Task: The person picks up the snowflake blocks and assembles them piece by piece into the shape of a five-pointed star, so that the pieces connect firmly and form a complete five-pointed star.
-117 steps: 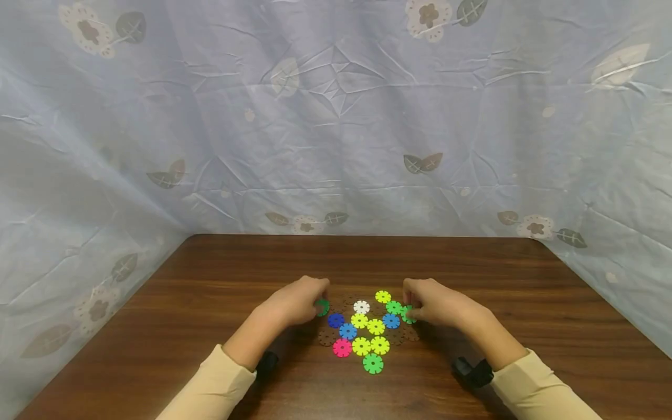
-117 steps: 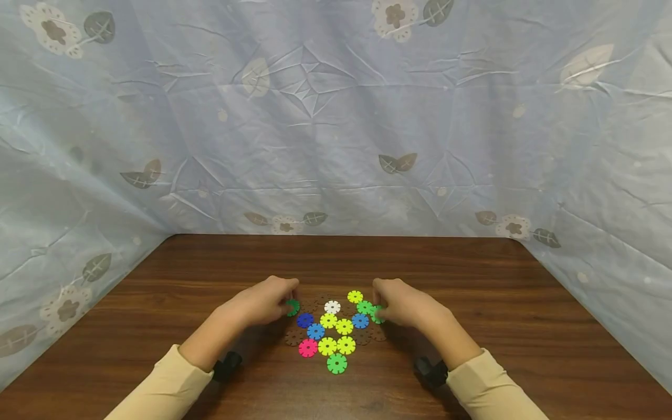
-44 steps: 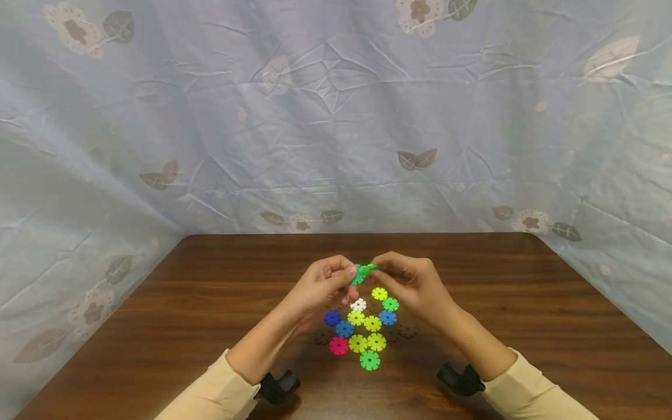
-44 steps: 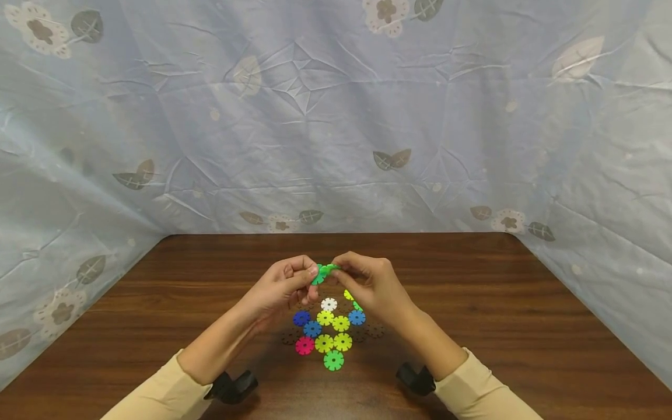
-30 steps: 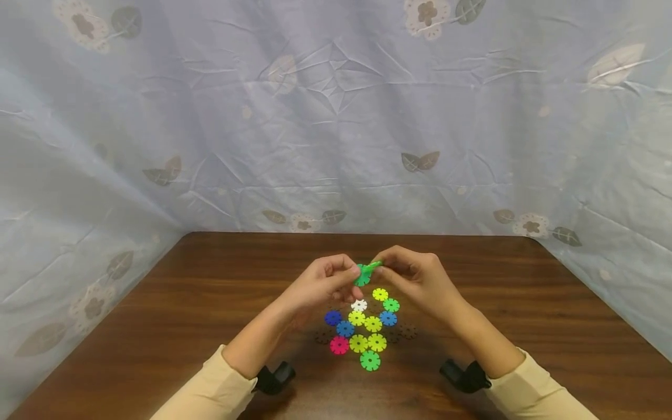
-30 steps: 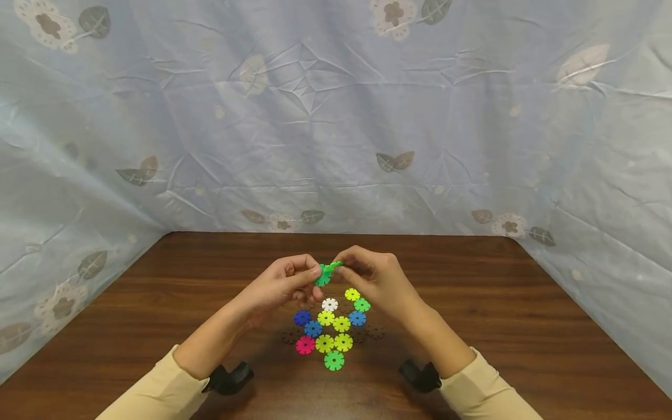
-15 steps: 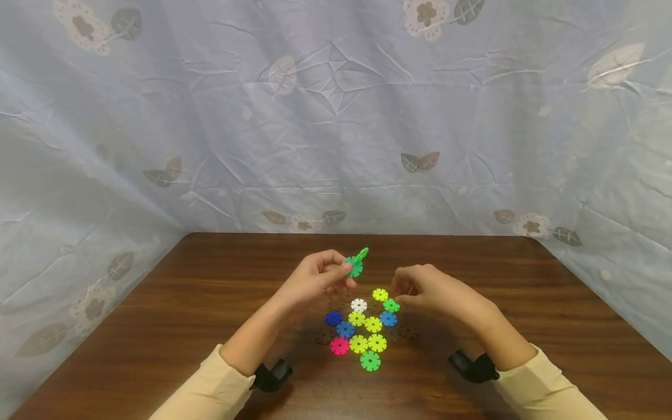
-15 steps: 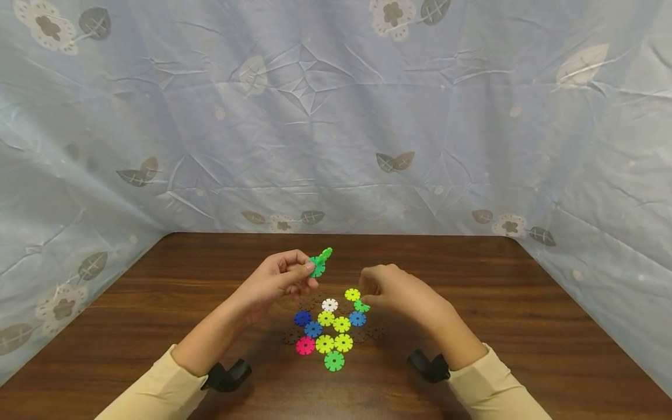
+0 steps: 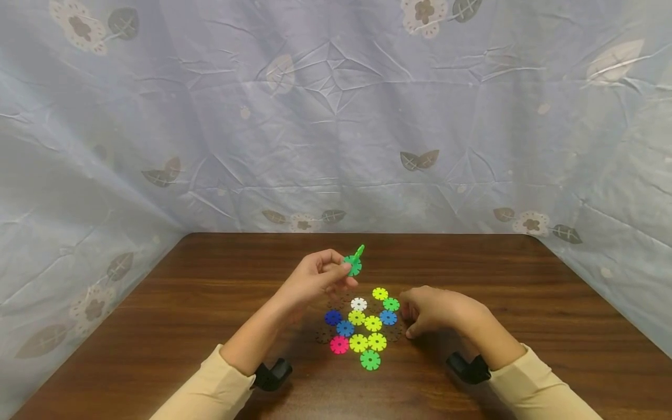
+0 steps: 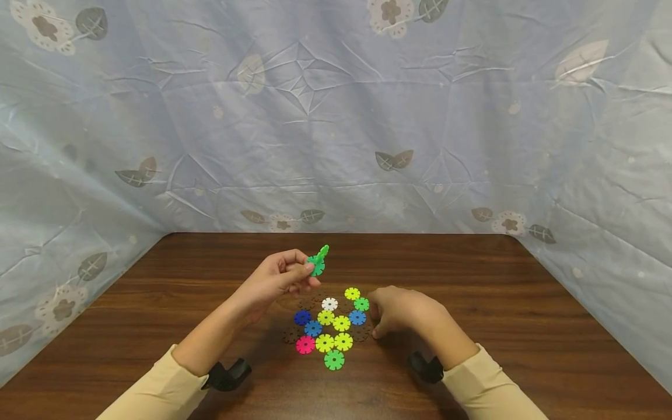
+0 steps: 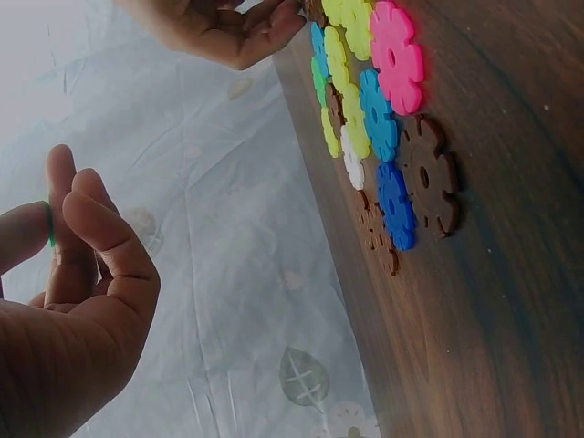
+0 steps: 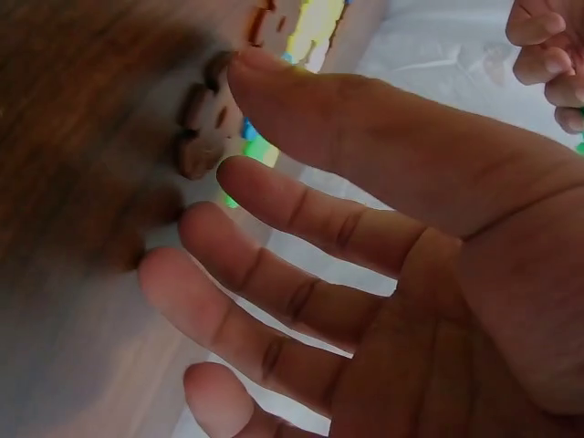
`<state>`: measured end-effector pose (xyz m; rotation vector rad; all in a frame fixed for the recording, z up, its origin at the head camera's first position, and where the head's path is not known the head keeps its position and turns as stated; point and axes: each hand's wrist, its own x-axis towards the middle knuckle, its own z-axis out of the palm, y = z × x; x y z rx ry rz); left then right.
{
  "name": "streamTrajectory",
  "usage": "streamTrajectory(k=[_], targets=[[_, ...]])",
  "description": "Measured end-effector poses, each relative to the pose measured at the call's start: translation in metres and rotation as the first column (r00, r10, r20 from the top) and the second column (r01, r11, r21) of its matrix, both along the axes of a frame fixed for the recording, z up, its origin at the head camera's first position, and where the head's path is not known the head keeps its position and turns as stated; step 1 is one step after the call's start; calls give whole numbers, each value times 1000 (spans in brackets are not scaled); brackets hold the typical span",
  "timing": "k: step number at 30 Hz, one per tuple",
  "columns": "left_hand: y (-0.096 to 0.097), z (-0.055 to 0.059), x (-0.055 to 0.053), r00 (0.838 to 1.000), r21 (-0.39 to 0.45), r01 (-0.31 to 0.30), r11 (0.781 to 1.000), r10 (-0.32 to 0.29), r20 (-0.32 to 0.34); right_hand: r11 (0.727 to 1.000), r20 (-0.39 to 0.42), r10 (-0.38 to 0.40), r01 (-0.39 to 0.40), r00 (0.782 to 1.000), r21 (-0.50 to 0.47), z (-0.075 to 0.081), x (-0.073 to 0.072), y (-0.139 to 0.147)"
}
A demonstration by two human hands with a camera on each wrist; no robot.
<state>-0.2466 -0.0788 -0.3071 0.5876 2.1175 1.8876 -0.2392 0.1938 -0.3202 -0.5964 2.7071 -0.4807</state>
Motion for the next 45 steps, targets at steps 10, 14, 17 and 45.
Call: streamTrajectory(k=[10,14,17,45], targets=[[0,-1,-1,999,-29,1,1000,-2,-32,999,-16,31,-32,999,-19,-4,-2,0],[0,-2,-1,999,-40,3,999,-5,-47,999,-26,34,-34,999,-28,-5,-2,1],[-1,-2,-1,999,-39,2,999,-4,-47,998,-50,44,-46,998,-40,-5,-3,1],[2,-4,-1,999,-27,-35,999,35,-6,855,-516,29,-289,856,-431,11,-7,-11]])
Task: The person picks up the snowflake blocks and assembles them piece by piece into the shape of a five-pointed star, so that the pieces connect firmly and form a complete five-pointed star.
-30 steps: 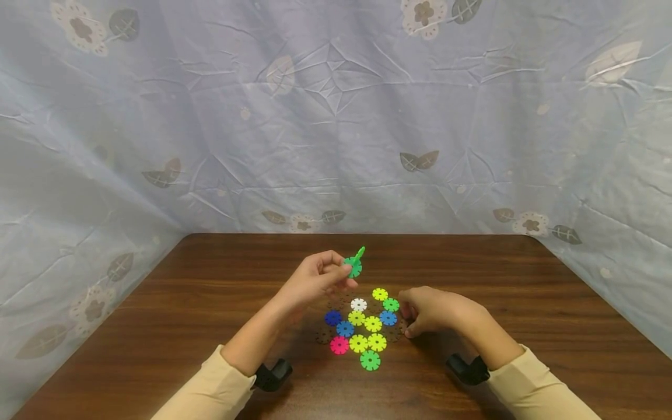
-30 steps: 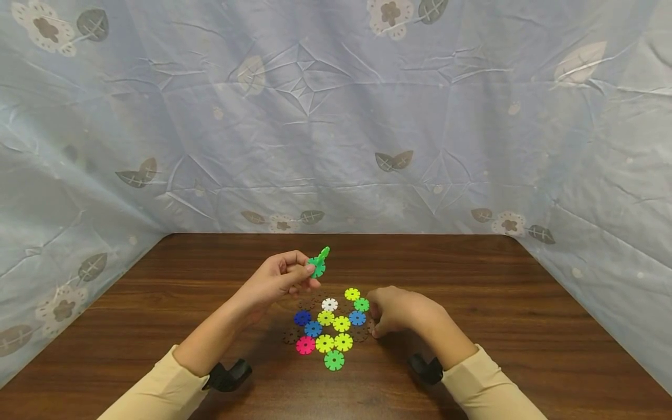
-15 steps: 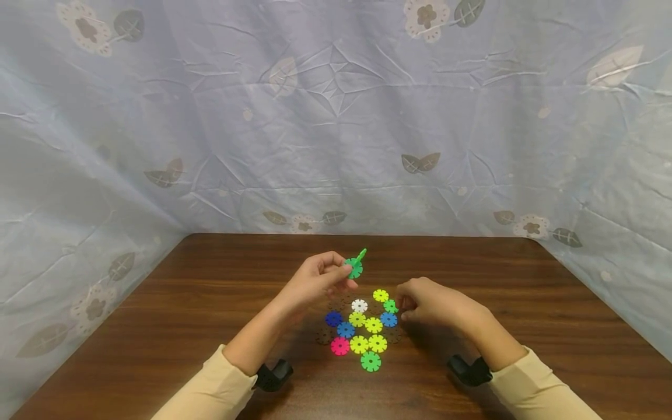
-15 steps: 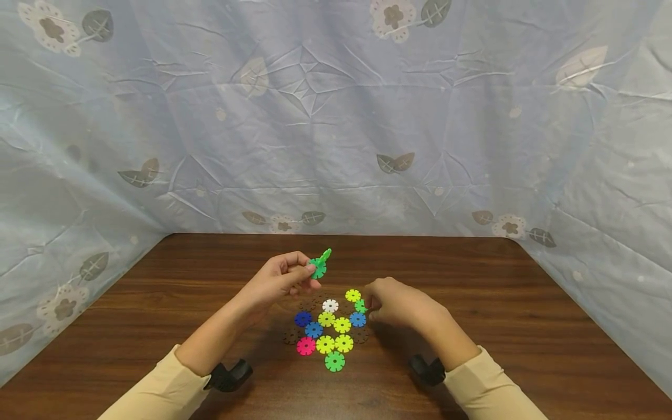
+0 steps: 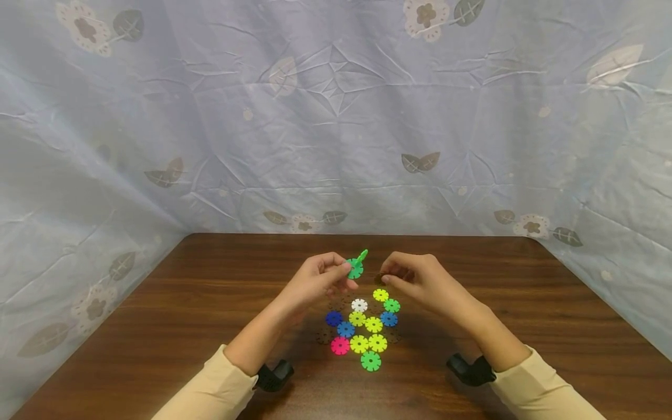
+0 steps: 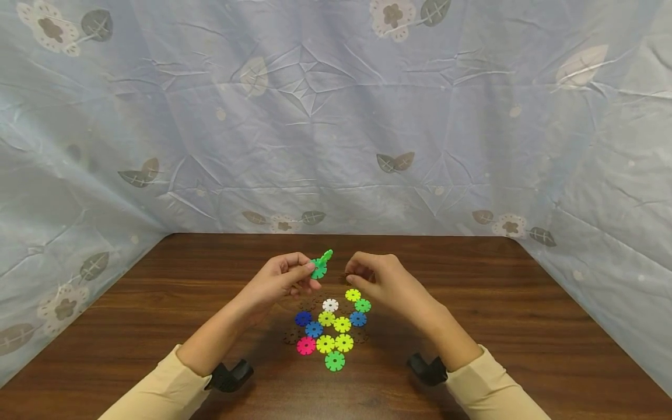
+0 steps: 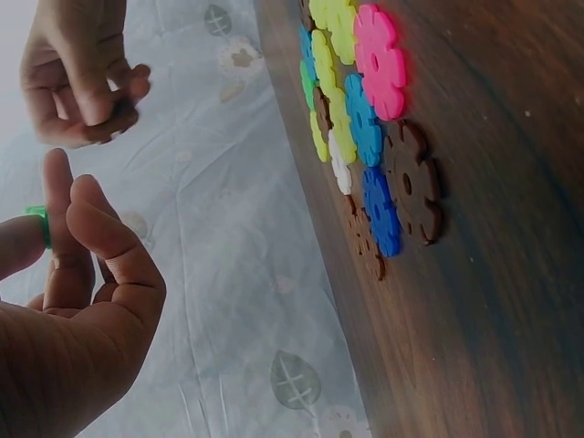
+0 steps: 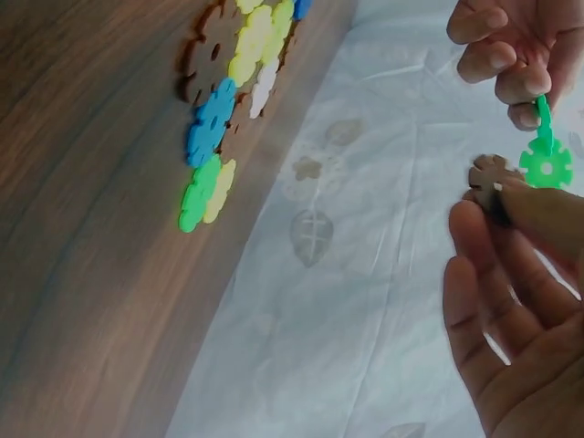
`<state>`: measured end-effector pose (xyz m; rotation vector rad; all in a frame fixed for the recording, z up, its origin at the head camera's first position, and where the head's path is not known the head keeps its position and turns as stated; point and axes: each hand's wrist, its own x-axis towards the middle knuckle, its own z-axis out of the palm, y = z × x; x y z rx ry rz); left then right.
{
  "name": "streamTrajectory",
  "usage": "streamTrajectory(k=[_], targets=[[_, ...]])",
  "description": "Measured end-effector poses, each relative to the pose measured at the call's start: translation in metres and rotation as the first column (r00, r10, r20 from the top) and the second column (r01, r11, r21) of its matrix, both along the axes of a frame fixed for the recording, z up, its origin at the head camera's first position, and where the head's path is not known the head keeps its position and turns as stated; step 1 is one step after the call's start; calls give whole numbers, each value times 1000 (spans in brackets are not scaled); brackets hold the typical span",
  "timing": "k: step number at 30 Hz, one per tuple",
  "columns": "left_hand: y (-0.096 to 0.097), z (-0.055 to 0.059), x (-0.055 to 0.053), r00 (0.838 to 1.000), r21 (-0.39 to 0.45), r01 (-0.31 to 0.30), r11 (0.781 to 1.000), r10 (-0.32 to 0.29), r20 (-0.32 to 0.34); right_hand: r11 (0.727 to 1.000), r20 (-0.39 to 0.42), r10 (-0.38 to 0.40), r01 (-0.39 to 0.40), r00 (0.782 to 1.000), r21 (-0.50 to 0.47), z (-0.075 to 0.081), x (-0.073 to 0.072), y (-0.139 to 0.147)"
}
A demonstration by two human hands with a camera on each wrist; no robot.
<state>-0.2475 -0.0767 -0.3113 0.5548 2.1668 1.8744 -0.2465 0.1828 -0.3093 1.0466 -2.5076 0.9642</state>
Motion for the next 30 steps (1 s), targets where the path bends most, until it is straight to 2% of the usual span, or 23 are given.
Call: streamTrajectory(k=[6,16,23,30], targets=[[0,-1,0,1000,1,2,1000,-2,7,993,-66,21,-29,998,-115,3,2,-2],[1,-2,-1,1000,0,12,1000,-12,7,968,-161,33,-71,986,-240,3,2,-7],[2,-2,1,1000,2,21,1000,-21,20,953,-182,72,-121,981,-278,-1,0,-10],[4,0,3,999,7,34,999,-34,27,949,-199,69,-126,978,-290,-3,0,-13]])
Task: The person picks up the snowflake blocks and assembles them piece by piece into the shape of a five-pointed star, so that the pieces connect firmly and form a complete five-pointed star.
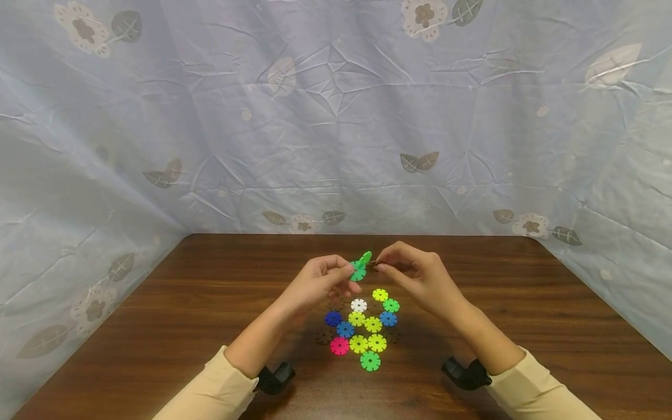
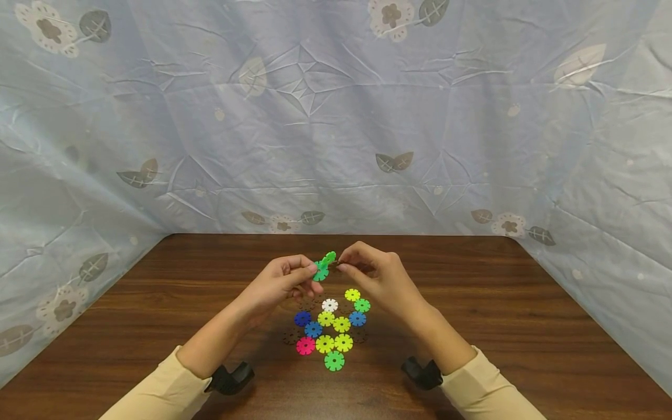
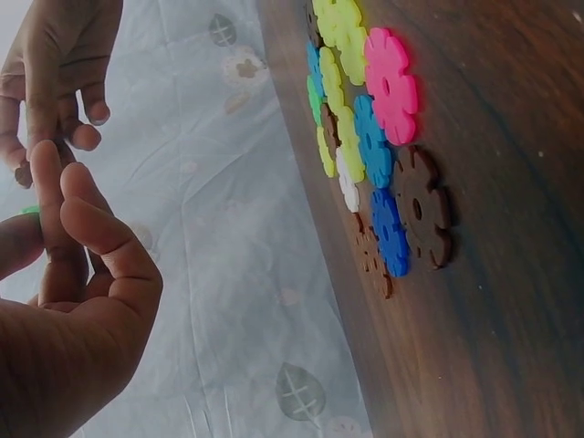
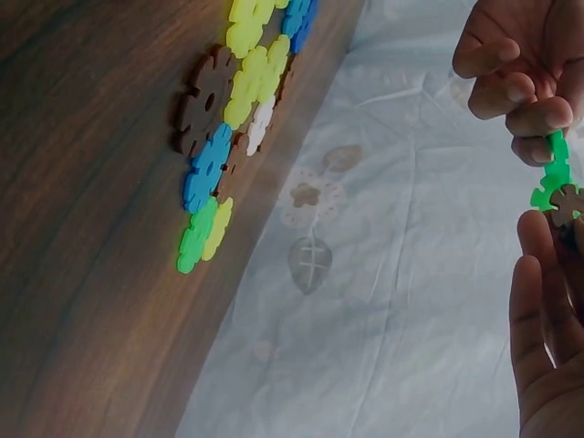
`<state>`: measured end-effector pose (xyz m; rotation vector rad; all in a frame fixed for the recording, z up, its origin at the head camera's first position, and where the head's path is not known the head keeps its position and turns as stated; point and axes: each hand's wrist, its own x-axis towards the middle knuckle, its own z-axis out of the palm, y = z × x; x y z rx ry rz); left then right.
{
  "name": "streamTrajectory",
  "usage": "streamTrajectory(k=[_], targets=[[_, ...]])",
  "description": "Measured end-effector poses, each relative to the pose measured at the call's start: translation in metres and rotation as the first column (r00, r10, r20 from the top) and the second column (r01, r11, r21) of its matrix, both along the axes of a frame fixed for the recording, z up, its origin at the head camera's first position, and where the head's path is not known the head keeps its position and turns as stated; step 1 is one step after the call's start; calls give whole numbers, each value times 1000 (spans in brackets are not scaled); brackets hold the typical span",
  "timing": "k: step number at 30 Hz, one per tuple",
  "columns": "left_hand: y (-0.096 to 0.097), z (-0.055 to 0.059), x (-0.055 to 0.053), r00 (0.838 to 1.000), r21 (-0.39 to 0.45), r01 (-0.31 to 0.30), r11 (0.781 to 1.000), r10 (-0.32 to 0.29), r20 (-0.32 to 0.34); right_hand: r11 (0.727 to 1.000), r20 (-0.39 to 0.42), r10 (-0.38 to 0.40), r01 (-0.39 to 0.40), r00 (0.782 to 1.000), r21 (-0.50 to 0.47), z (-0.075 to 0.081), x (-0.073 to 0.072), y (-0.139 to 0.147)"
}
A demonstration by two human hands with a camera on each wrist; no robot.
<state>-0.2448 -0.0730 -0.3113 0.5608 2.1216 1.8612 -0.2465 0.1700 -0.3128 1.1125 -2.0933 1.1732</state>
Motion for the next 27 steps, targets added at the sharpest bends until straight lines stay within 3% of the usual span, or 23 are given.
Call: streamTrajectory(k=[16,27], targets=[[0,1,1,1000,-11,16,1000,-16,-15,998,-5,38,-38,999,-47,-5,-1,-6],[1,0,1,1000,37,1,999,-1,-16,998,22,-1,2,1000,-57,-7,2,-8]])
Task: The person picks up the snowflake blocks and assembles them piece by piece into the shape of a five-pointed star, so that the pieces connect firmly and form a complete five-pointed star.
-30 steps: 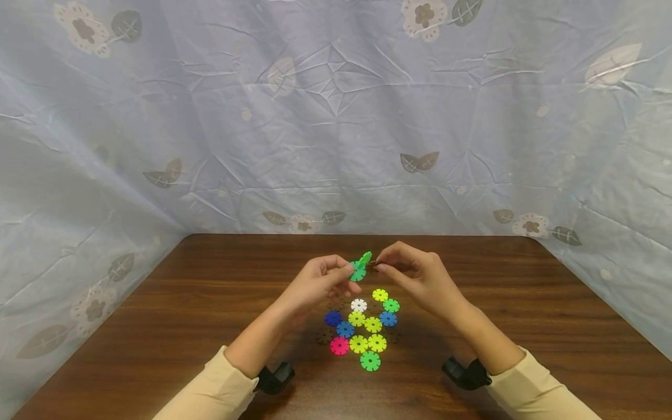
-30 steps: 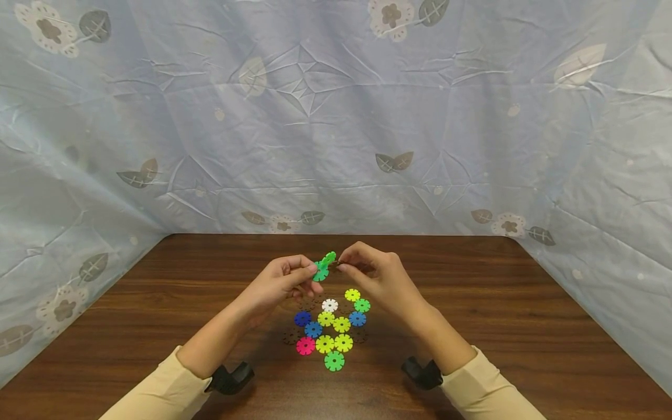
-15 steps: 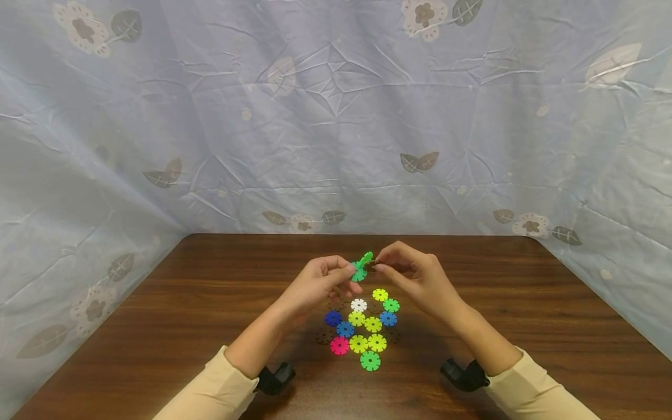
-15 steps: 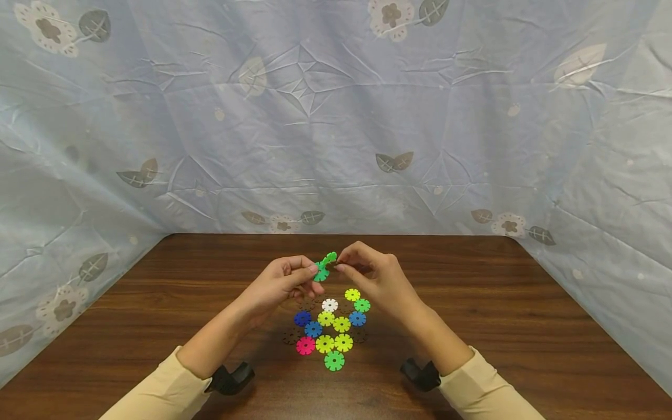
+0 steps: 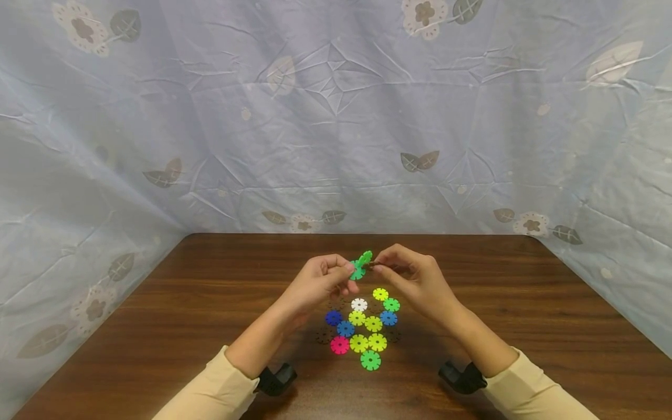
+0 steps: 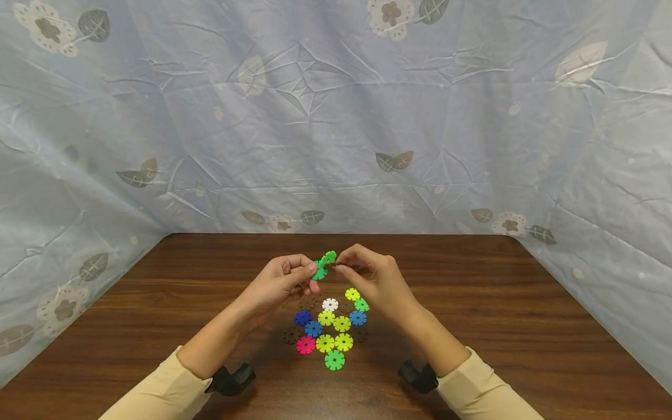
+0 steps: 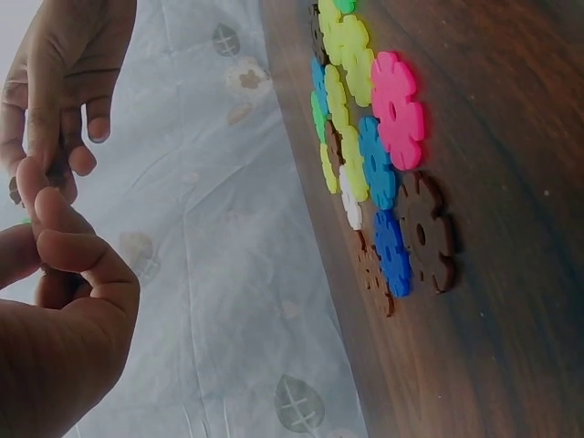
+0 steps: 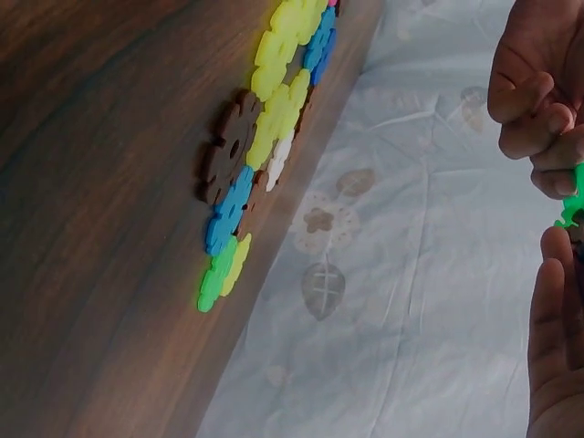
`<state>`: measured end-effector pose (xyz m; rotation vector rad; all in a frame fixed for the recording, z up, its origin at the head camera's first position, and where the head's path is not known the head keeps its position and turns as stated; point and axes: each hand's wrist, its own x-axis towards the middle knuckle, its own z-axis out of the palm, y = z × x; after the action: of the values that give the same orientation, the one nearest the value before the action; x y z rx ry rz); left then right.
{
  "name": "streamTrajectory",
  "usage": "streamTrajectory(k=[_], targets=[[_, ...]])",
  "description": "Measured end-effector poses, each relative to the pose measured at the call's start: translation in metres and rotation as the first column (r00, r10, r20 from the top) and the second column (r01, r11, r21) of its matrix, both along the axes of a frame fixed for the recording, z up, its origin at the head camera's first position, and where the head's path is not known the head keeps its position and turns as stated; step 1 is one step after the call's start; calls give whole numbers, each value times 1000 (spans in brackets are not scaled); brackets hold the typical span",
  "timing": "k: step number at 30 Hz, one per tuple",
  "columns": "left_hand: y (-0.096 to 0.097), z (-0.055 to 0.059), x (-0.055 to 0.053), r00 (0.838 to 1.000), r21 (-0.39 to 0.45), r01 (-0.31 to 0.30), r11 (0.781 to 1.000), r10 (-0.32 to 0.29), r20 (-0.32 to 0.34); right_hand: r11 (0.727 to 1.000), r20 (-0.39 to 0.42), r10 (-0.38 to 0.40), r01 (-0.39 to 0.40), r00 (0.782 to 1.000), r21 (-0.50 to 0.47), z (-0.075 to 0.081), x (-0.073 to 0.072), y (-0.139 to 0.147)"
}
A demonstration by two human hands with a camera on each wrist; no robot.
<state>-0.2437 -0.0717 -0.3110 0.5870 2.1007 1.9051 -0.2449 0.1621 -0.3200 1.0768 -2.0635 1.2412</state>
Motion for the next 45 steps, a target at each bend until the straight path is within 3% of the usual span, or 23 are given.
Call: streamTrajectory(k=[24,34,45], targets=[[4,3,7,997,130,17,991,-26,67,994,25,64,-61,998,-86,-1,5,-4],[7,2,11,992,243,31,969,-59,110,986,11,110,-108,994,-126,-4,7,-6],[6,10,15,997,221,55,974,-67,44,983,-68,121,-129,990,-129,7,14,-11]])
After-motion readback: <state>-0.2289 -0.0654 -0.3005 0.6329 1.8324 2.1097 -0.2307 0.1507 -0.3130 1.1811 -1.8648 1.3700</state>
